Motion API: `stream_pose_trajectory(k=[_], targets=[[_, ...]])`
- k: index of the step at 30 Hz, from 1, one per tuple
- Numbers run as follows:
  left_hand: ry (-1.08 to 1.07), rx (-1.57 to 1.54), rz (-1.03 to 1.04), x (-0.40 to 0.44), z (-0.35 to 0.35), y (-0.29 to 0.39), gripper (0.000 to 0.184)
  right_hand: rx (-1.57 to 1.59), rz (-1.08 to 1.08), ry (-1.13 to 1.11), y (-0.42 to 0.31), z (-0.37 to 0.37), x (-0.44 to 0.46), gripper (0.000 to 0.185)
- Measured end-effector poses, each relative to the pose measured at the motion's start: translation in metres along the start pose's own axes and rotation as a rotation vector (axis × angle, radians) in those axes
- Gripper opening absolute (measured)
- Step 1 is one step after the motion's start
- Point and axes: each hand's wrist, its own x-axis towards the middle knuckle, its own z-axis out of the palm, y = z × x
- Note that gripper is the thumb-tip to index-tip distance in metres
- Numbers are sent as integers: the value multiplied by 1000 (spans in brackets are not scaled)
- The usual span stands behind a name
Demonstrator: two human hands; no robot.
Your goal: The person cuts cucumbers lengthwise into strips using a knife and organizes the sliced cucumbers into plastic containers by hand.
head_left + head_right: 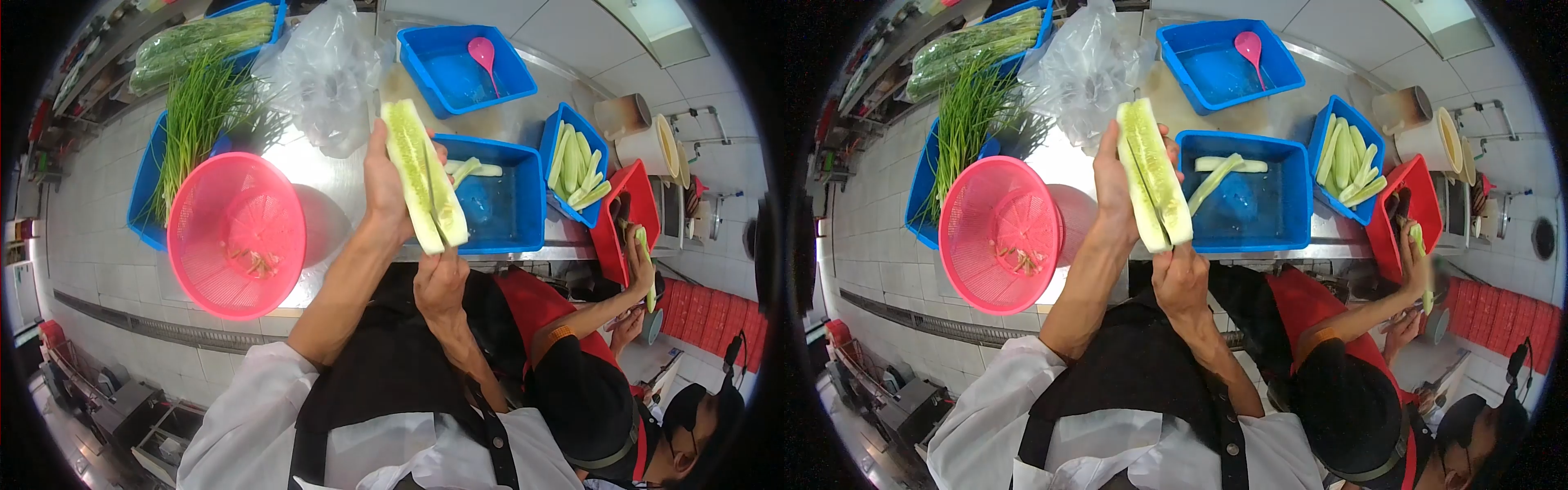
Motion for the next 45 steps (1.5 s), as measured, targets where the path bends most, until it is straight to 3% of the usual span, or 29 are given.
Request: stream_pose_trajectory(k=[5,8,14,16,17,19,22,24,28,31,34,45], targets=[[169,0,25,-5,7,-9,54,-69,35,-75,9,6,-7,26],[196,3,11,-9,7,-15,55,-102,-117,-8,-2,5,10,34],[231,42,41,-19,17,-18,55,142,-17,111,-5,13,18,36],[248,44,47,-19,16,-18,55,354,98,135,-2,16,16,34],[167,2,30,-20,14,-15,55,355,98,133,-1,12,13,34],[82,-41,16,-18,14,-8,55,59,46,-3,-2,1,11,30],[154,-139,92,-10,10,2,53,-25,-124,27,-4,-1,14,27],[-32,22,130,-6,4,4,51,-31,-119,-25,-4,1,12,29],[128,-28,66,-6,5,-6,49,-11,-96,34,-4,5,12,27],[119,-33,2,-7,0,-14,46,-67,-145,67,0,8,12,35],[202,26,42,-11,8,-11,40,-55,-138,52,0,7,13,36],[133,14,8,-8,1,-21,35,-33,-102,9,0,4,15,37]])
